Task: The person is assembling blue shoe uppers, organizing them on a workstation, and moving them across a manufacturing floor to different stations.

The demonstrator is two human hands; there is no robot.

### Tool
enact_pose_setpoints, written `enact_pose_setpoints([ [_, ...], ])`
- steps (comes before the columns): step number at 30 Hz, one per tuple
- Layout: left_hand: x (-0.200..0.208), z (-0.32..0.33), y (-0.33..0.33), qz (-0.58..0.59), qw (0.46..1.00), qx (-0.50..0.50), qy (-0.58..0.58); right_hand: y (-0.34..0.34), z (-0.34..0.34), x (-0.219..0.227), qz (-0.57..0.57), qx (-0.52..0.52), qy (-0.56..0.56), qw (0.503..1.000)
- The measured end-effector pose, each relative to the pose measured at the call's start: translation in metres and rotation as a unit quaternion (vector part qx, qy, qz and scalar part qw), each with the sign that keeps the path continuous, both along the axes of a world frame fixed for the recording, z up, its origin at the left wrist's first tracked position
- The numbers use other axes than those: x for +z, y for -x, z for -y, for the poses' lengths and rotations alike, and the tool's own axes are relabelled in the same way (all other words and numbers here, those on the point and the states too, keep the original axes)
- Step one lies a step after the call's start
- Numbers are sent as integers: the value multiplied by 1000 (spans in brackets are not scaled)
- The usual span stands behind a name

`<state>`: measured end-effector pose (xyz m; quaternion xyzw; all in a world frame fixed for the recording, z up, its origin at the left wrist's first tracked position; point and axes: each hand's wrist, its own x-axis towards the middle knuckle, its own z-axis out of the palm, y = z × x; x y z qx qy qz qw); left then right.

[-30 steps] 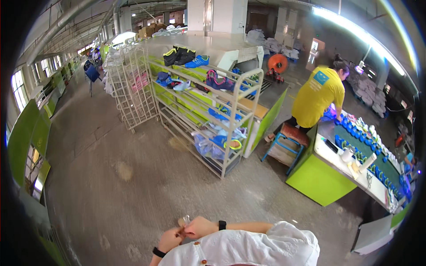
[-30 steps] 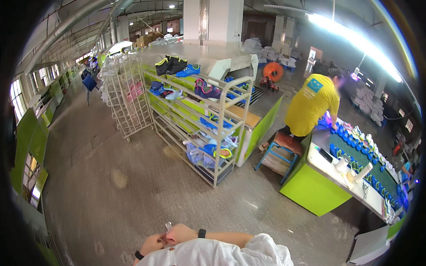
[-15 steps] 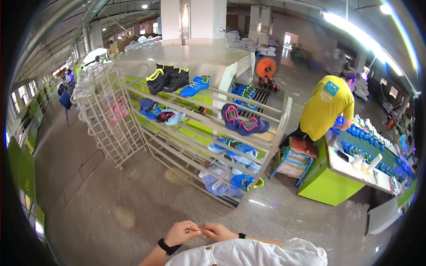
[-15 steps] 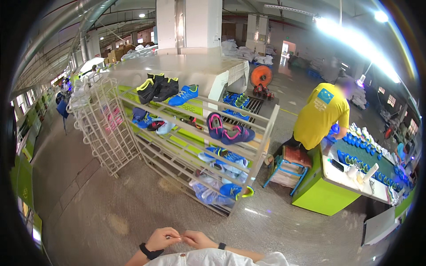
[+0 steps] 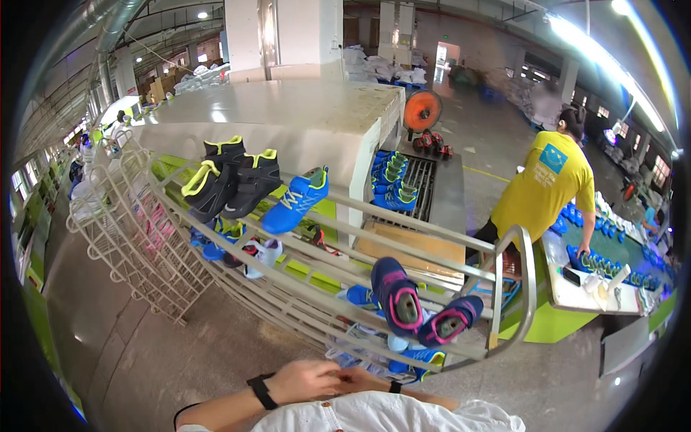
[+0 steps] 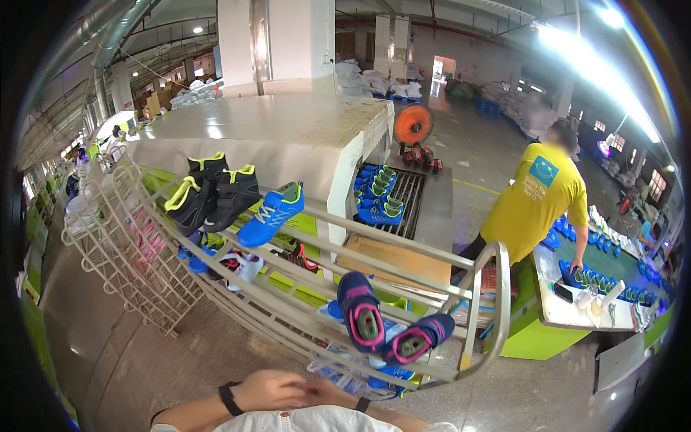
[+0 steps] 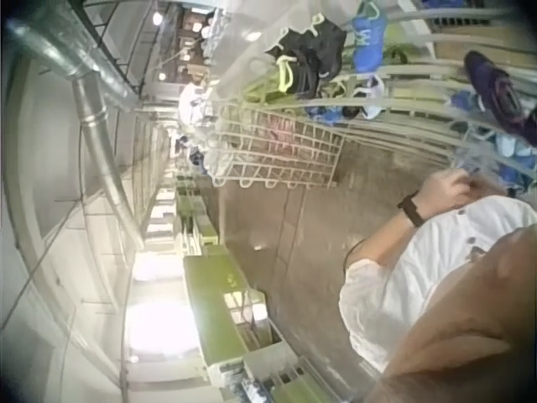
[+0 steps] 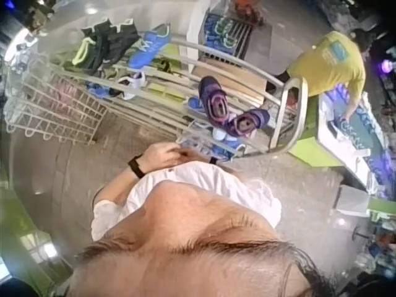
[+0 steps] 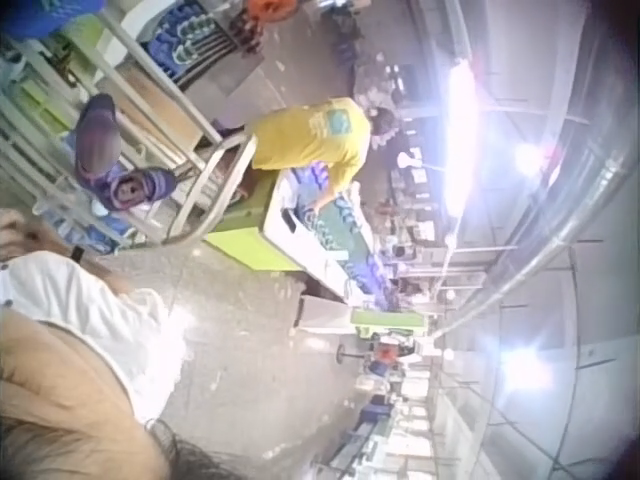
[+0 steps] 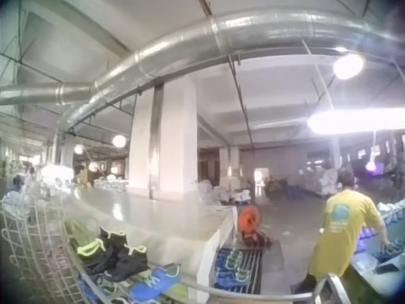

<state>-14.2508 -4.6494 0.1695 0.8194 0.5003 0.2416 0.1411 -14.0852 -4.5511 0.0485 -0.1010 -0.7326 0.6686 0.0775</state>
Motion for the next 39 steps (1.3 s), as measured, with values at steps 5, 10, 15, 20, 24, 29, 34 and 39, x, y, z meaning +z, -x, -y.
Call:
enact_pose_setpoints([
  [5, 106, -72, 115, -26, 981, 143, -125, 10, -40, -22, 186, 61, -74, 978],
  [10, 173, -170, 205, -66, 972, 189, -126, -7, -34, -18, 268, -158, -157, 937],
  [15, 147, -254, 223, -258, 936, 236, 37, 10, -13, -3, 310, -237, -98, 915],
  [20, 99, -272, 223, -213, 958, 190, 19, 21, 4, -28, 349, -238, -105, 901],
  [24, 101, -263, 228, -199, 965, 173, -4, 26, 8, -2, 341, -261, -117, 896],
  [29, 100, -257, 231, -190, 966, 173, -4, 26, 5, 2, 325, -236, -149, 903],
  [34, 99, -258, 229, -197, 963, 182, -13, 22, 12, 0, 201, -416, -160, 872],
  [39, 98, -256, 231, -204, 960, 189, -14, 6, -1, 32, 86, -501, -145, 849],
])
